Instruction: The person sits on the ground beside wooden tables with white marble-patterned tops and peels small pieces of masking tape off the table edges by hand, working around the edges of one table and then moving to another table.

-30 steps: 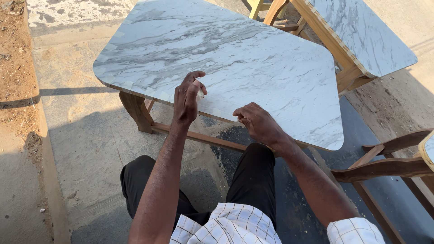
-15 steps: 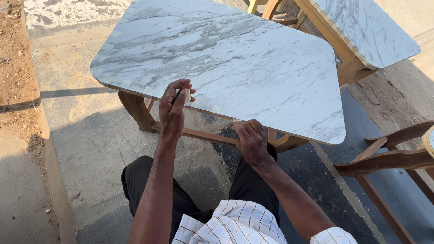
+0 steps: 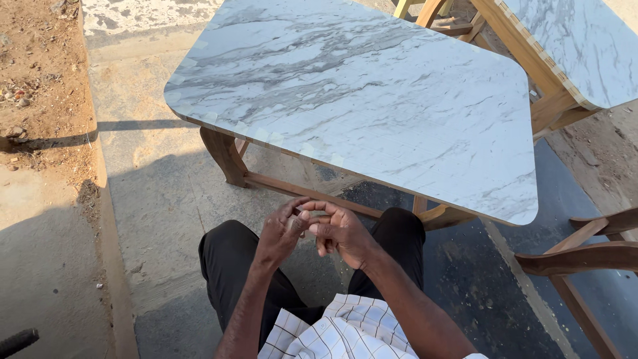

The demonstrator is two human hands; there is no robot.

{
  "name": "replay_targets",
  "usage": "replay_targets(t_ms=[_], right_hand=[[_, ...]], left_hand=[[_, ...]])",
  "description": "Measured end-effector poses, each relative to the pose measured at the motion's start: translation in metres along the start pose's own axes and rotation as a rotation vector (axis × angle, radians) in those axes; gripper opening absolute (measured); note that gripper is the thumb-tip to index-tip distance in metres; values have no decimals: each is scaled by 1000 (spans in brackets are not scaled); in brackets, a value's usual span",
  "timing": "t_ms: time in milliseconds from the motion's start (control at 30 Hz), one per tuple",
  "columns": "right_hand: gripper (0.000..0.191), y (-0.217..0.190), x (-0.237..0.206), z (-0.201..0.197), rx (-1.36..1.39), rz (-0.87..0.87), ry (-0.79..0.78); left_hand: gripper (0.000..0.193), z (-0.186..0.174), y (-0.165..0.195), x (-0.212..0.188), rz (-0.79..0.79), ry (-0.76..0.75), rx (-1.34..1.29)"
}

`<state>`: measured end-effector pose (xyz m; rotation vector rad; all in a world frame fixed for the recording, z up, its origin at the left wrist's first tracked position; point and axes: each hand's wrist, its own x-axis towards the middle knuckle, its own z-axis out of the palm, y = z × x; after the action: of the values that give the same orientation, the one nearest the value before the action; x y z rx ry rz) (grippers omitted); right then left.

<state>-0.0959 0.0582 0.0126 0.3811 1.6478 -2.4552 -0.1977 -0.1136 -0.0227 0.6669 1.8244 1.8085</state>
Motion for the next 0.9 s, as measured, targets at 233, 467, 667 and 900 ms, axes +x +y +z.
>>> replay_targets(t_ms=[233,467,667,900], right_hand=[[36,-113,25,-20,-1200,-580,324],[21,-145,66,-7,-1444,-286,83],[16,-152,63,-7,-1456,-197,76],[25,-150,66,-13,-1442,-433,11]], left_hand=[[45,-5,37,42,146,365,71],[33,-32,87,147,305,433,80],[22,-39,65,173,489,550,148],[19,-36,62,170,487,568,231]])
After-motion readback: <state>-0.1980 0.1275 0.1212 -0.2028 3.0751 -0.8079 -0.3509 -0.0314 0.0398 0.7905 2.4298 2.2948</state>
